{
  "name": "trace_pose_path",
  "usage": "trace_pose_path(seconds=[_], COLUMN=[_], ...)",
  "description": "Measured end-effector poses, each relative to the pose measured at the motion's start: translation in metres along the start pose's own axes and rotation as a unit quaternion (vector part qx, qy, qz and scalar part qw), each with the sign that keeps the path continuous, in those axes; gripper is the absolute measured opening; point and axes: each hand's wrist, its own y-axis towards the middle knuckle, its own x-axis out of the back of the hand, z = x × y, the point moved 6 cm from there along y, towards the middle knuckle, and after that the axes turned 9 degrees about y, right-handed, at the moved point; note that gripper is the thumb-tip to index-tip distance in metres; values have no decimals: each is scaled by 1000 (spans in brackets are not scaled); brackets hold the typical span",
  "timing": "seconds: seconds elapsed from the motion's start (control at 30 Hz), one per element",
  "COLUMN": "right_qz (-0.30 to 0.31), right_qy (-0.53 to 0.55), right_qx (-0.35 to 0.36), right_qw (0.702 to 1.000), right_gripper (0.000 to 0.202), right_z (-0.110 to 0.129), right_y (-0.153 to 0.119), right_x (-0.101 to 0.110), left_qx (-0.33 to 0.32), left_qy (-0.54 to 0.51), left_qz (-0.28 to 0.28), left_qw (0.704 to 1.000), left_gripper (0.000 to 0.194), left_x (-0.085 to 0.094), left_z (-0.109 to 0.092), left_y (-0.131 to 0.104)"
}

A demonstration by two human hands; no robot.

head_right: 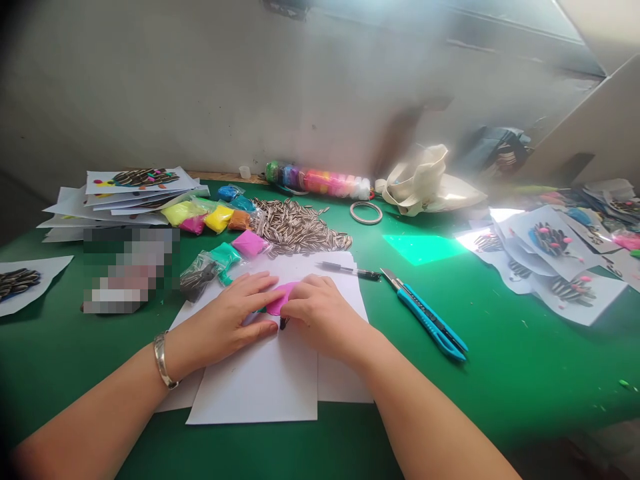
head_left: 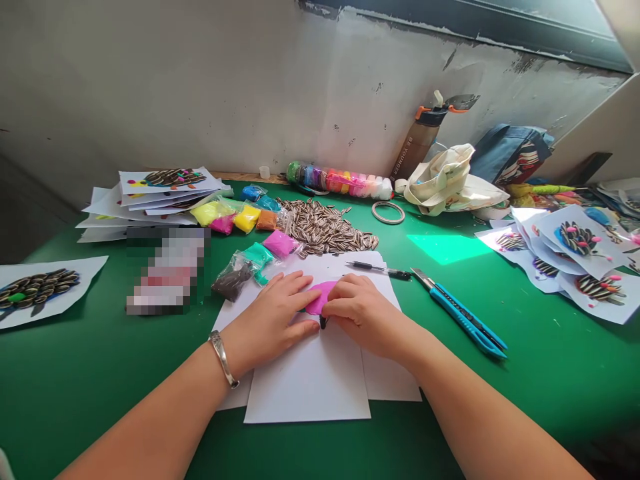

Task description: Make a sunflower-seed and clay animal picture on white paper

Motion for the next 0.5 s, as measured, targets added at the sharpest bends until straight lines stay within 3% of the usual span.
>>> trace_pose_path(seconds=[0.5], right_qz=[-50], right_qy=[-15], right_qx=[17], right_qw=[998], right_gripper=[20], right_z=[5], right_y=[3], right_x=[0], left_qx=[1], left_qy=[-10], left_qz=[4], left_qw=[1000], left_gripper=[45], left_x=[-1], left_z=[1], left_y=[-1])
